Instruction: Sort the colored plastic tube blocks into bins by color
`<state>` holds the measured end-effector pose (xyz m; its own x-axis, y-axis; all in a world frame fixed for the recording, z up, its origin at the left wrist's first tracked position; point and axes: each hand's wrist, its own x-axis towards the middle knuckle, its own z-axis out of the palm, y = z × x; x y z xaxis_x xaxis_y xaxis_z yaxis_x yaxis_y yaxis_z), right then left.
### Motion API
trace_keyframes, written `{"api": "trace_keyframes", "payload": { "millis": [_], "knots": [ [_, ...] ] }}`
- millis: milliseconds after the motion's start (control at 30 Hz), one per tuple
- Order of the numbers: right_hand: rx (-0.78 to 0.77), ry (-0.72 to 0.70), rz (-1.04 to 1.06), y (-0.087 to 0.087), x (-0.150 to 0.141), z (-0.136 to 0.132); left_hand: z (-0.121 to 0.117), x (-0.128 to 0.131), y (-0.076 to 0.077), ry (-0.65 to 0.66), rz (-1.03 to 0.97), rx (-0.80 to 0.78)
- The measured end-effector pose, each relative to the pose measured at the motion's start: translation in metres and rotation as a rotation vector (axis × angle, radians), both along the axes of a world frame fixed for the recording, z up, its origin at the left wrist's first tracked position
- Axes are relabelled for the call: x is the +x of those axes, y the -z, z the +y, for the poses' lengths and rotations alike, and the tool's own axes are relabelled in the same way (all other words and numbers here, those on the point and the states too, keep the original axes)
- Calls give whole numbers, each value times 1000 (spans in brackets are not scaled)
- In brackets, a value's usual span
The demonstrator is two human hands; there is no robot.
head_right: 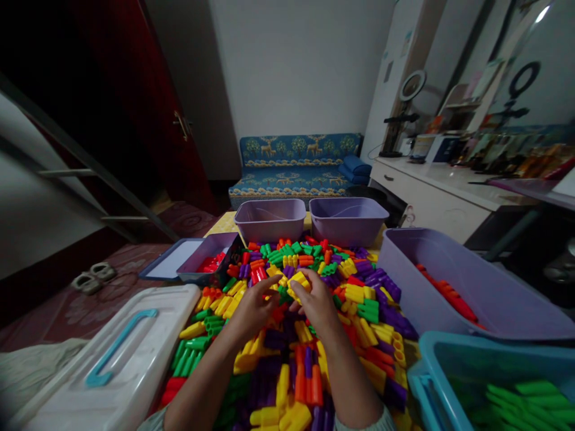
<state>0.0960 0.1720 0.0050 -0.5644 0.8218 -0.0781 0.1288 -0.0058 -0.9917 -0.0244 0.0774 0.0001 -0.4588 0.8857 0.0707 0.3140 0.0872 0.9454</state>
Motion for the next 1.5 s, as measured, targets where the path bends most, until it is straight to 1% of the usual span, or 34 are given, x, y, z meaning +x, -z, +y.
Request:
{"api": "trace_keyframes", "payload": {
  "millis": [67, 133, 200, 267, 333, 367, 433, 500, 533, 600, 633, 667, 700, 733, 767, 800, 900, 967, 1000, 1033, 1100, 1167, 1233, 1300, 1367, 1433, 1500],
  "knots": [
    [-37, -16, 40, -2, -2, -4, -1, 4, -11, 17, -385, 25],
    [-67, -34, 79, -3, -4, -8, -2, 6, -22, 70, -719, 56],
    [-95, -54, 113, -3, -7, -12, -4, 3, -31, 95, -935, 61],
    [-132, -56, 145, -4, -11, -13, -4, -3, -40, 68, -1059, 32],
    [-172, -49, 181, -9, -20, -11, -1, -12, -50, 18, -1112, 1],
    [-187, -52, 196, -15, -26, -7, 3, -18, -56, 1, -1115, -6],
    [-209, -67, 229, -35, -46, 5, 15, -34, -73, -12, -1081, 4],
    [-229, -64, 284, -62, -70, 23, 34, -53, -94, -52, -1026, 27],
    [-247, -82, 331, -76, -82, 33, 44, -63, -105, -87, -992, 80],
    [-237, -83, 389, -100, -104, 53, 61, -82, -120, -220, -940, 211],
    [-232, -74, 412, -107, -111, 60, 67, -89, -124, -317, -911, 261],
    [-228, -69, 431, -111, -115, 66, 70, -95, -124, -361, -888, 304],
    [-227, -62, 447, -110, -116, 69, 71, -98, -120, -388, -878, 323],
    [-222, -57, 463, -105, -114, 70, 69, -98, -112, -391, -868, 335],
    [-212, -48, 477, -98, -110, 68, 65, -97, -101, -383, -856, 342],
    [-192, -37, 493, -87, -103, 65, 60, -93, -88, -342, -808, 351],
    [-68, -1, 454, -52, -75, 52, 42, -76, -45, -266, -617, 286],
    [13, 35, 349, -32, -54, 43, 32, -64, -23, -215, -453, 231],
    [51, 57, 286, -24, -43, 40, 29, -58, -15, -186, -358, 198],
    [89, 76, 221, -17, -34, 37, 26, -53, -10, -157, -248, 159],
    [166, 76, 100, -3, -17, 35, 20, -44, -5, -119, 18, 69],
    [248, 53, -4, 10, -5, 34, 15, -36, -3, -120, 297, -19],
    [336, 30, -100, 22, 1, 35, 11, -29, -2, -136, 488, -87],
    [448, 2, -200, 30, 3, 34, 8, -25, 0, -122, 553, -115],
    [592, -32, -295, 33, 2, 32, 6, -22, 5, -61, 560, -106],
    [725, -48, -400, 33, 0, 28, 6, -20, 9, 6, 566, -80],
    [808, -44, -528, 30, 0, 24, 7, -18, 13, 38, 589, -78]
  ]
}}
